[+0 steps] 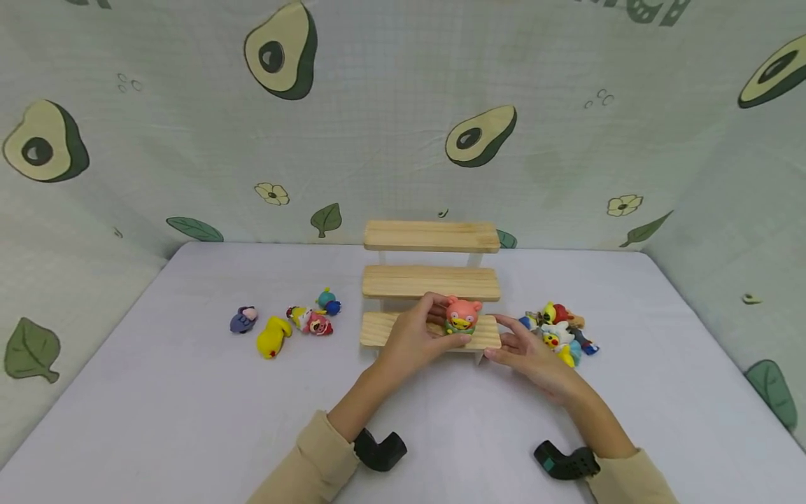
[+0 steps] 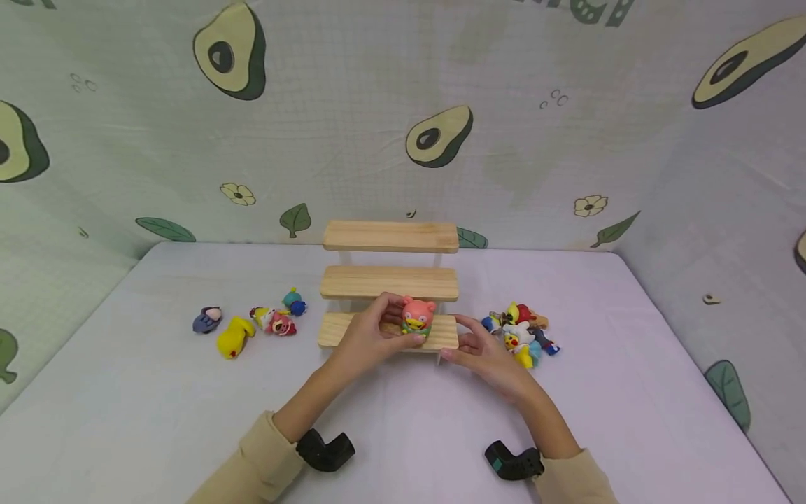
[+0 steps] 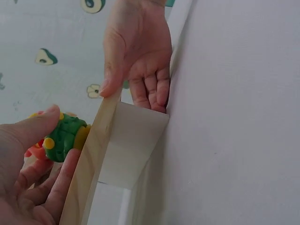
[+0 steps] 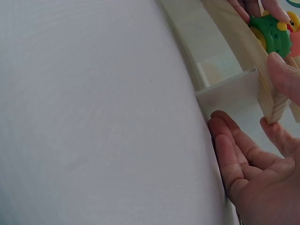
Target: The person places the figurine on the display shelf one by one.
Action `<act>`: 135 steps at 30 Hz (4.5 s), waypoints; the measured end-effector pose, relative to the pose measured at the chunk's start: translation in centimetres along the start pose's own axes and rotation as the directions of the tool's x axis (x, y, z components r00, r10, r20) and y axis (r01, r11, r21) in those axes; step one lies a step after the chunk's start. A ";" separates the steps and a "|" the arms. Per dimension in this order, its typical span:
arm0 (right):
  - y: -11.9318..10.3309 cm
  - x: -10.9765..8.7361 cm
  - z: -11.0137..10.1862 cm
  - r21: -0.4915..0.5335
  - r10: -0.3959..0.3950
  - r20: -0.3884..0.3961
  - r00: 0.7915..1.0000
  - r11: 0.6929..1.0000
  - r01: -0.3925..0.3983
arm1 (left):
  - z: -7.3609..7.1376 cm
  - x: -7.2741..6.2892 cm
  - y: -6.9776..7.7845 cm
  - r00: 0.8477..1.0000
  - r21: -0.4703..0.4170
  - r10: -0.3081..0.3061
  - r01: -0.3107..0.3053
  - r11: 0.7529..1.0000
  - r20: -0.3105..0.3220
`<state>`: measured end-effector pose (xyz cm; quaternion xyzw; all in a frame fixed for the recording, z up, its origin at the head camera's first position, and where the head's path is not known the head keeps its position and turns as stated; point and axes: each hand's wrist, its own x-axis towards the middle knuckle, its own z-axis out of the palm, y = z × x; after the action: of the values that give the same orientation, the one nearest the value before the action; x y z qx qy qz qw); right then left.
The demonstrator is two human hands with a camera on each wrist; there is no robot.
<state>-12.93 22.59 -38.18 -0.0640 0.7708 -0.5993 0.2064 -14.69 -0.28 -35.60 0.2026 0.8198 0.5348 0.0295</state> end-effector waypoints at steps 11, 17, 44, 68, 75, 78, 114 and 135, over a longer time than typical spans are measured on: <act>0.0 0.1 0.0 -0.001 0.007 -0.005 1.000 1.000 -0.007 | -1.1 0.5 -0.3 0.991 -0.091 -0.066 0.076 0.993 0.114; -0.1 0.0 0.0 0.006 0.002 0.000 1.000 1.000 -0.002 | -1.1 0.5 -0.4 0.991 -0.094 -0.038 0.050 0.994 0.126; 0.0 0.0 0.0 0.007 -0.005 0.005 1.000 1.000 0.005 | -0.8 0.1 -0.1 0.993 0.068 0.011 -0.019 0.998 0.119; 0.1 0.1 0.1 0.010 0.008 0.007 1.000 1.000 -0.008 | -0.9 0.0 0.0 0.993 0.071 0.003 -0.011 0.997 0.118; 0.1 0.2 0.2 0.016 0.005 0.001 1.000 1.000 -0.005 | -1.0 -0.1 0.1 0.994 0.075 0.012 -0.020 0.997 0.112; 0.0 0.2 0.2 0.011 0.006 0.000 1.000 1.000 -0.006 | -0.9 -0.1 0.1 0.994 0.082 0.010 -0.019 0.996 0.109; 0.1 0.3 0.1 -0.005 0.019 -0.006 1.000 1.000 -0.019 | -4.4 -2.1 3.5 0.990 0.179 0.043 -0.067 0.982 0.133; 0.2 0.3 0.1 0.004 0.016 -0.004 1.000 1.000 -0.016 | -12.2 -2.1 1.9 0.988 0.122 0.135 -0.126 0.985 -0.072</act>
<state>-13.19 22.48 -38.44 -0.0562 0.7705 -0.5993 0.2098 -15.47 -10.93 -29.07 0.2356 0.8352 0.4943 -0.0505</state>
